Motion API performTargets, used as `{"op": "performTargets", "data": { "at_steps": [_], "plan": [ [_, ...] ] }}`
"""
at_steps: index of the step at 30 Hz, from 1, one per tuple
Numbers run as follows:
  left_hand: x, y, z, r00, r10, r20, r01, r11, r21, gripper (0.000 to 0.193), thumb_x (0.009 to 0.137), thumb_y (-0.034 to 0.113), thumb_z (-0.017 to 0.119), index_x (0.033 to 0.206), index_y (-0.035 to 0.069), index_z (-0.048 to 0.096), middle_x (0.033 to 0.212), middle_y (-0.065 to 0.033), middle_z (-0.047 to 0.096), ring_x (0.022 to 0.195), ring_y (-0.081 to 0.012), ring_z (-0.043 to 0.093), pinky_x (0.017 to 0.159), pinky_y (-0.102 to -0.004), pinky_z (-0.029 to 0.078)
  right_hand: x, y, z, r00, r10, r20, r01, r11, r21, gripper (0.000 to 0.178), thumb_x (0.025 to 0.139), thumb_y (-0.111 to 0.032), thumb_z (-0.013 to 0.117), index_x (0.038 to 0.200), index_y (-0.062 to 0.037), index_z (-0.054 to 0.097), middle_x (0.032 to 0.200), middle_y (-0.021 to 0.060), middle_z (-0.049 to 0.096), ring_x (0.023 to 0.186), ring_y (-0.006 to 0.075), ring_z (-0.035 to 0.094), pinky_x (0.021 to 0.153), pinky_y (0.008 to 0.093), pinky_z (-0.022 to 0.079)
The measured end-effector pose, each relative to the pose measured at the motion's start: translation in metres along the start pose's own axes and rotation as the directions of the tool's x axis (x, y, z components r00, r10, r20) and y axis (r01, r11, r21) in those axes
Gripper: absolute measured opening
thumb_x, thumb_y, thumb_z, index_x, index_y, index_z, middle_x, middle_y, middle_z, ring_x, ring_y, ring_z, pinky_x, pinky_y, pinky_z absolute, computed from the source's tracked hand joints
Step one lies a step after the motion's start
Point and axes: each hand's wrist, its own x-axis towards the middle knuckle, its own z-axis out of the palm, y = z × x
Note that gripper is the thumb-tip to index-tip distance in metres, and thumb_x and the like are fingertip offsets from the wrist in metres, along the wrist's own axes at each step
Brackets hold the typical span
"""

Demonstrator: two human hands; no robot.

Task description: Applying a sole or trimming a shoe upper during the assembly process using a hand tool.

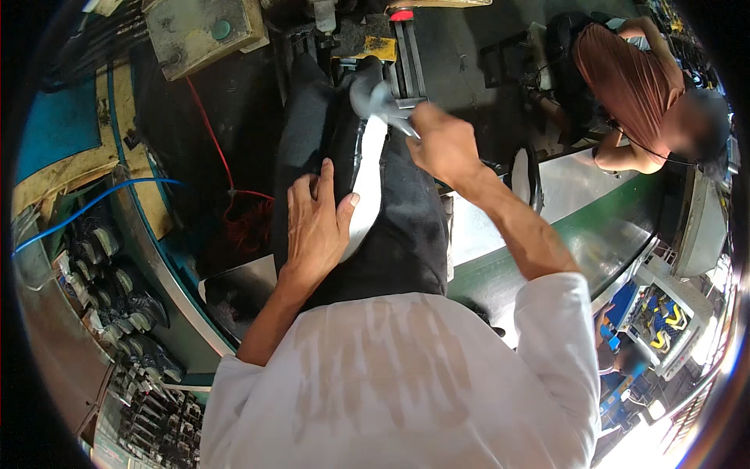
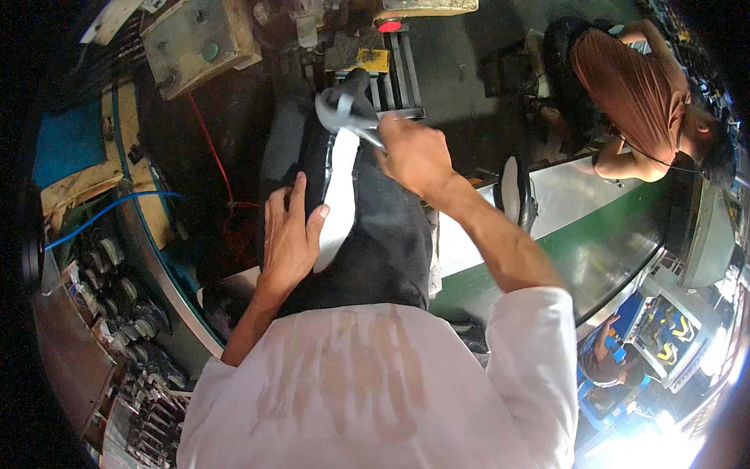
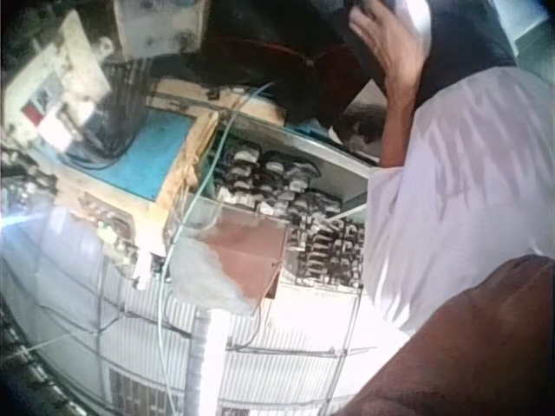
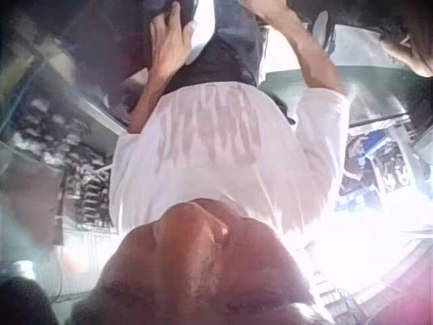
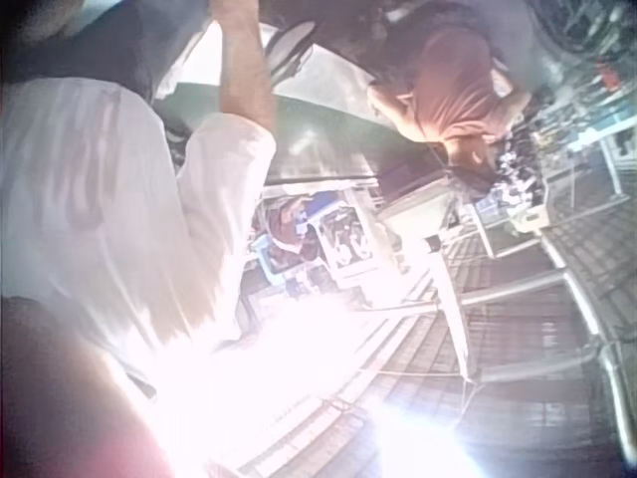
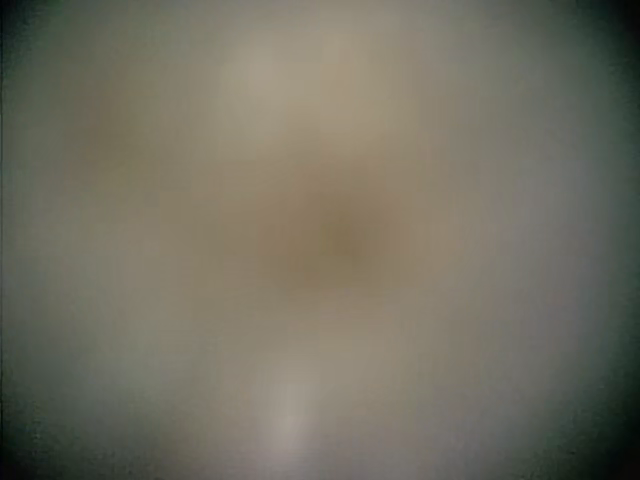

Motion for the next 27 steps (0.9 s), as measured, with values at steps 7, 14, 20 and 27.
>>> {"op": "performTargets", "data": {
  "at_steps": [7,14,20,27],
  "plan": [
    [0.001,-0.007,-0.003,0.965,-0.153,0.211,0.239,0.841,-0.486,0.094,0.103,0.033,0.071,0.173,0.011,0.011,0.145,-0.0377,0.059,0.135,-0.0496,0.060,0.114,-0.0489,0.045,0.013,-0.041,-0.051,0.923,0.064,-0.380,0.058,0.952,0.301,0.029,0.078,-0.008,0.080,0.101,-0.0019,0.062,0.087,0.0216,0.070,0.079,0.0419,0.073,0.068,0.0475,0.058],
    [0.022,-0.021,0.019,0.995,0.052,0.083,0.015,0.756,-0.655,0.100,0.097,0.012,0.077,0.173,0.009,0.012,0.171,-0.0254,0.032,0.153,-0.0320,0.041,0.120,-0.0413,0.042,-0.028,-0.004,-0.007,0.959,0.220,0.181,-0.219,0.975,-0.024,0.029,0.089,-0.013,0.073,0.112,0.0019,0.062,0.093,0.0282,0.073,0.096,0.0484,0.073,0.084,0.0540,0.060],
    [0.026,0.029,-0.024,0.906,0.237,0.350,0.019,0.804,-0.594,0.096,0.090,0.001,0.073,0.172,0.010,0.026,0.167,-0.0186,0.042,0.147,-0.0251,0.045,0.117,-0.0370,0.044,-0.166,0.022,0.010,0.654,0.752,0.083,-0.565,0.412,0.715,0.049,0.108,-0.044,0.064,0.092,0.0021,0.068,0.067,0.0075,0.067,0.061,0.0147,0.066,0.062,0.0371,0.055],
    [0.101,0.102,0.043,0.487,0.549,0.679,-0.293,0.835,-0.465,0.088,0.093,0.014,0.077,0.168,0.005,0.033,0.163,-0.0230,0.049,0.150,-0.0290,0.048,0.122,-0.0366,0.037,-0.297,0.013,-0.006,0.406,0.906,0.121,-0.577,0.152,0.802,0.063,0.113,-0.050,0.049,0.087,0.0041,0.069,0.061,0.0090,0.065,0.056,0.0188,0.066,0.059,0.0356,0.053]
  ]
}}
